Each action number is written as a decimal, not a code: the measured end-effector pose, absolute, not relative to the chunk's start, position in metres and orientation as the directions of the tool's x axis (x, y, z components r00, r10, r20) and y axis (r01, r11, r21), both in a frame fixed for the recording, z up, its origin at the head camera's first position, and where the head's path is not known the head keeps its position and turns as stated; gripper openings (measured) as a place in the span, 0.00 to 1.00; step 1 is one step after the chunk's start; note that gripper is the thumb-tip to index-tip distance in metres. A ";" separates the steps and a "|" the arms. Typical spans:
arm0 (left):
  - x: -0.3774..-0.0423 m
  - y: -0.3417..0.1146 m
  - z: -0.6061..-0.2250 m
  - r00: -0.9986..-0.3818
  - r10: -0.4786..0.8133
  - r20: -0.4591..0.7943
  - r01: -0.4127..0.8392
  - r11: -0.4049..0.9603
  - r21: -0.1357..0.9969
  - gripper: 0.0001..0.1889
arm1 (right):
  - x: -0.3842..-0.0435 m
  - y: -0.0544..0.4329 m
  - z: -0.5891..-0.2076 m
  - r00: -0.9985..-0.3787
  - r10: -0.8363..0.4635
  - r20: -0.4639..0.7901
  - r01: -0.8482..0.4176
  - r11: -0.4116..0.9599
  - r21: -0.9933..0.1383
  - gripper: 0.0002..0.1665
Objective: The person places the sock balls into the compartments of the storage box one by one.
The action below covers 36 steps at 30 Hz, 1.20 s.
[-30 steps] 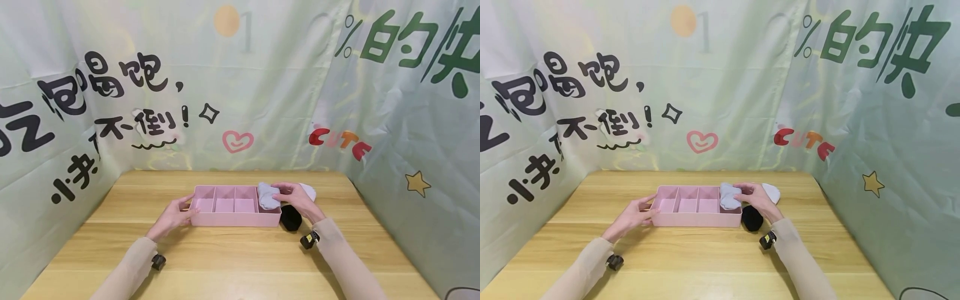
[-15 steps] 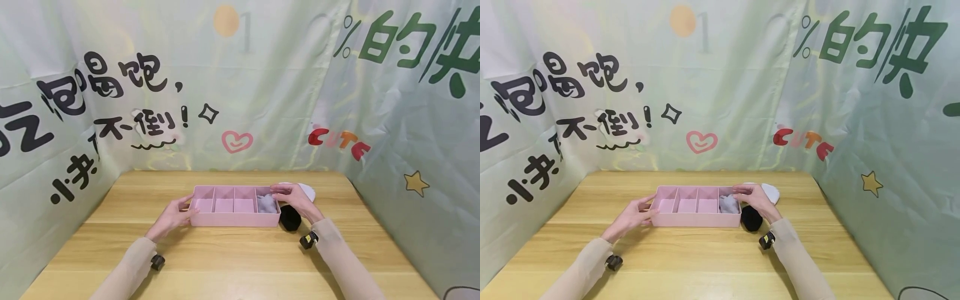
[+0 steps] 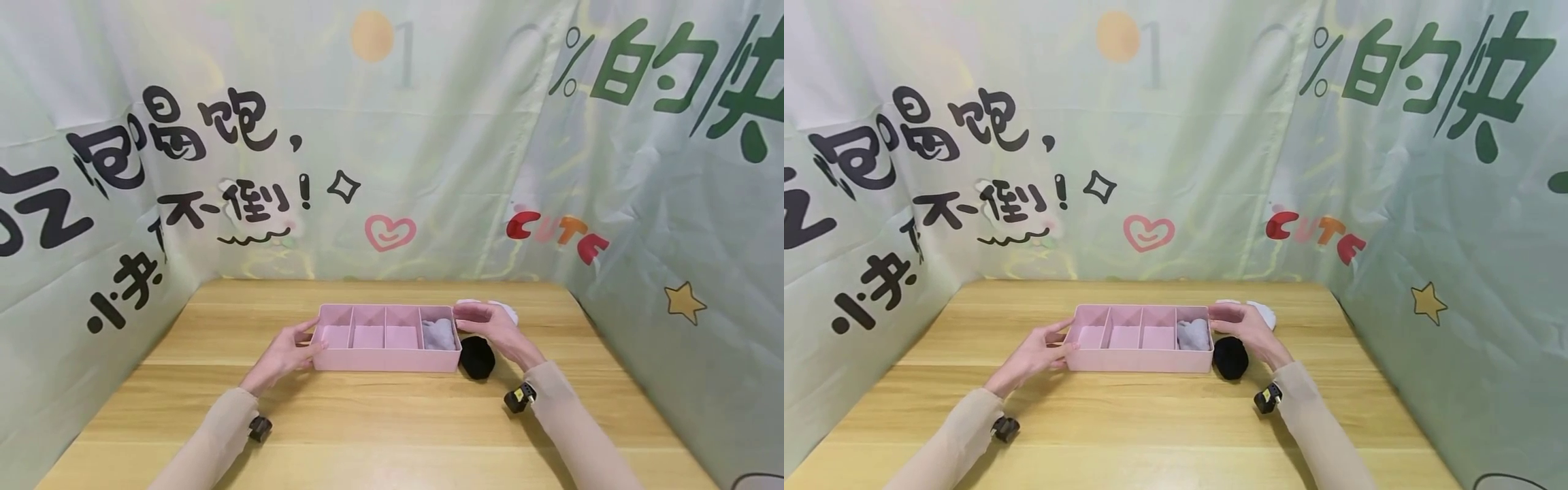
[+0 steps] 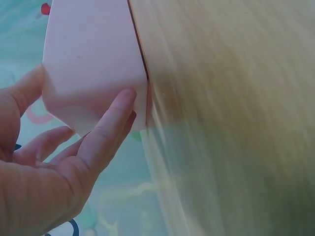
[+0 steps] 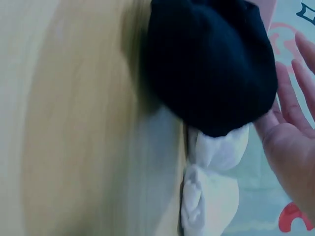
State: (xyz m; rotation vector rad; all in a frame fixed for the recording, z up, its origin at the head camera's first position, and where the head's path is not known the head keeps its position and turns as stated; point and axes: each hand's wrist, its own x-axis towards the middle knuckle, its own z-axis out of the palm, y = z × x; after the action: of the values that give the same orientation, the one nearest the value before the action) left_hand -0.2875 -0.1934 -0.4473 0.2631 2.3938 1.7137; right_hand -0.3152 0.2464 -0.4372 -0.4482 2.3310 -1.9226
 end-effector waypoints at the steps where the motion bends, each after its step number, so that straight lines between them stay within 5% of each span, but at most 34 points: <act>1: -0.287 -0.193 -0.448 -0.968 0.247 -0.049 0.033 0.316 0.948 0.38 | -0.314 0.249 -0.438 -0.952 -0.281 0.121 -0.177 0.185 -0.967 0.30; 23: -0.283 -0.193 -0.443 -0.960 0.278 -0.031 0.049 0.278 0.959 0.39 | -0.301 0.291 -0.454 -0.830 -0.556 -0.040 -0.225 0.401 -0.888 0.33; 36: -0.283 -0.193 -0.443 -0.963 0.267 -0.035 0.046 0.291 0.956 0.39 | -0.306 0.284 -0.457 -0.843 -0.537 0.006 -0.290 0.446 -0.847 0.23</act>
State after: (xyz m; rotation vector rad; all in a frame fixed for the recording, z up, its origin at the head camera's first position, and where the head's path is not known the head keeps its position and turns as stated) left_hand -0.2828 -0.1930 -0.4427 0.2917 2.3669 1.7418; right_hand -0.3057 0.2841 -0.4568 -0.7139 2.4358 -1.3496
